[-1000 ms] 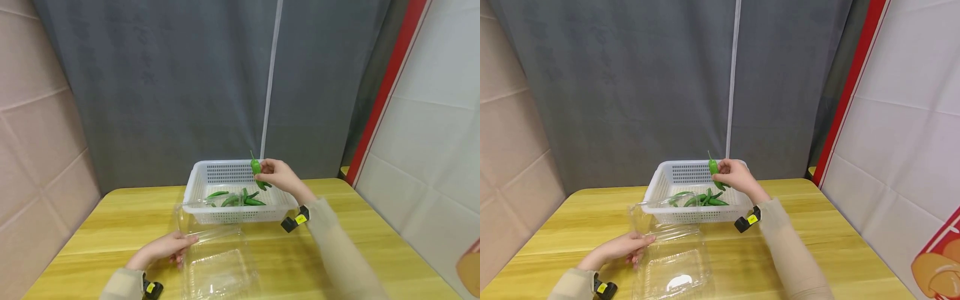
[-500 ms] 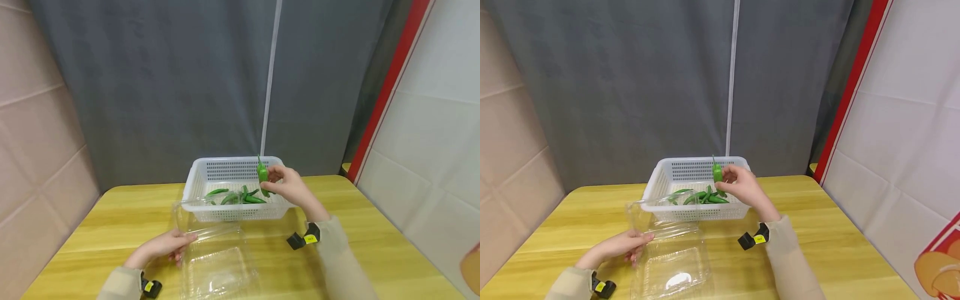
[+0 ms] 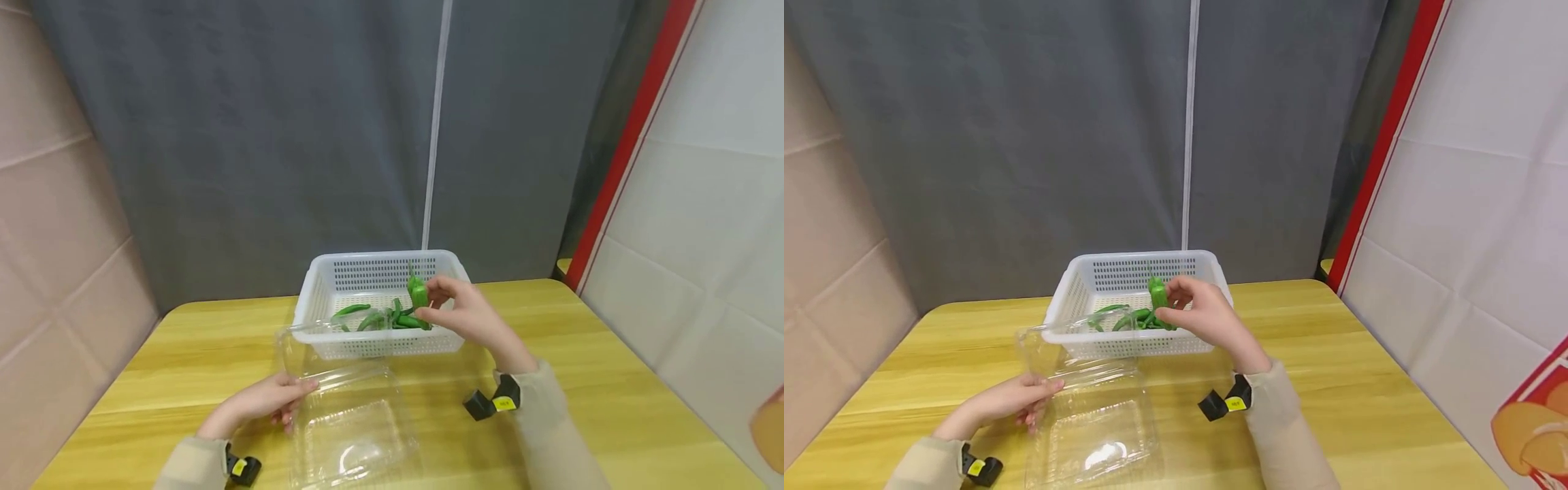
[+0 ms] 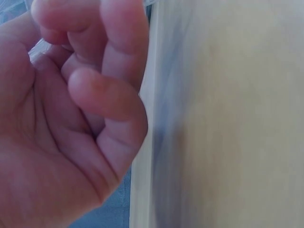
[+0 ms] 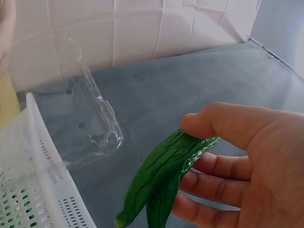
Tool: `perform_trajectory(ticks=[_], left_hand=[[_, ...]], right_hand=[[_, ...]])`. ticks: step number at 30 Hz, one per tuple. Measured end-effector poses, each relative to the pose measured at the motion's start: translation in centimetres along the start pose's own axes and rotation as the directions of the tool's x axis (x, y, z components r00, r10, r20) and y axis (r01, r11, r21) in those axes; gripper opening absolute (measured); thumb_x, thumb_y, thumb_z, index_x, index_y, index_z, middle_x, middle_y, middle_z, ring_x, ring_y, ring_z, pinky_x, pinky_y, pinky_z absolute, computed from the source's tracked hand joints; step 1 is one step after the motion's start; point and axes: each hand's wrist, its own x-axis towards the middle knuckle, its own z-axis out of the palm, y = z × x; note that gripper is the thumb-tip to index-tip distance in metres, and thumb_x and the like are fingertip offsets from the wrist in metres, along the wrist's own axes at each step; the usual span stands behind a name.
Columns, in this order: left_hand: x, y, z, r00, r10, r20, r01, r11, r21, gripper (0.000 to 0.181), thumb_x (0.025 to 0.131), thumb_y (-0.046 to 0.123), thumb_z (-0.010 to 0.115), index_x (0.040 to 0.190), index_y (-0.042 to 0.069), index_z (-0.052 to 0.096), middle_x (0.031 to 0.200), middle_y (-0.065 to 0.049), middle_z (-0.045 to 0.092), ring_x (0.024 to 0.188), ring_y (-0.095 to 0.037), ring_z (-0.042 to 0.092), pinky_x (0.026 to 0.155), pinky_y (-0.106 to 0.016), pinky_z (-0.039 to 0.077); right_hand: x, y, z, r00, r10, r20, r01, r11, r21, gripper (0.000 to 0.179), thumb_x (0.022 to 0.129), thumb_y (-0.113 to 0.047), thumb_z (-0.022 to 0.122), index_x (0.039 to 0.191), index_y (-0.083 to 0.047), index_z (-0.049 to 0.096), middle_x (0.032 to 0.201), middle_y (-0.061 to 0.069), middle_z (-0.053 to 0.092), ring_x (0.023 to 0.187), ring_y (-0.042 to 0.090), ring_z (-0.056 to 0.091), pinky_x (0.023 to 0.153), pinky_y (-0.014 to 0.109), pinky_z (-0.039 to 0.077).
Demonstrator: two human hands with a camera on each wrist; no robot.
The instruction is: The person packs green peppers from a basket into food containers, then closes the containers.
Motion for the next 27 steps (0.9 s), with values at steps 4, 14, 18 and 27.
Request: perform_trajectory(ticks=[4,14,18,27], left_hand=[[-0.2,-0.1,0.0,1.0,-0.001,0.004,0.001,1.0,-0.002,0.067,0.104,0.037,0.043,0.071,-0.021,0.043,0.051,0.0,0.054,0.05,-0.024,0.062,0.043,-0.022,0.037],[0.1,-0.2,-0.1,1.0,0.018,0.017,-0.018,1.0,0.013,0.066,0.105,0.036,0.042,0.069,-0.02,0.043,0.05,0.0,0.054,0.05,-0.027,0.064,0.042,-0.021,0.036],[0.1,-0.1,-0.1,1.0,0.016,0.023,-0.016,1.0,0.011,0.067,0.105,0.036,0.041,0.069,-0.021,0.043,0.05,0.001,0.054,0.05,-0.027,0.064,0.042,-0.021,0.036],[0.0,0.1,-0.1,1.0,0.004,0.011,-0.004,1.0,0.024,0.067,0.105,0.037,0.041,0.07,-0.02,0.044,0.05,0.0,0.055,0.05,-0.026,0.063,0.043,-0.022,0.037]], right_hand=[[0.0,-0.5,0.4,0.998,-0.052,0.03,0.051,0.998,0.026,0.03,0.084,-0.015,0.076,0.109,-0.004,0.064,0.09,0.001,0.063,0.085,0.018,0.058,0.071,0.034,0.048],[-0.5,-1.4,2.7,0.979,-0.158,0.128,0.153,0.987,0.046,0.019,0.082,-0.013,0.077,0.096,-0.011,0.065,0.085,-0.005,0.061,0.077,0.012,0.058,0.072,0.031,0.05],[-0.8,-2.0,4.0,0.967,-0.162,0.197,0.159,0.987,0.03,0.02,0.082,-0.016,0.077,0.096,-0.014,0.064,0.083,-0.008,0.062,0.074,0.008,0.059,0.07,0.027,0.051],[-1.2,-2.7,7.5,0.887,-0.179,0.427,0.245,0.964,-0.106,0.02,0.08,-0.025,0.076,0.095,-0.021,0.064,0.081,-0.018,0.059,0.071,-0.001,0.056,0.066,0.019,0.048]])
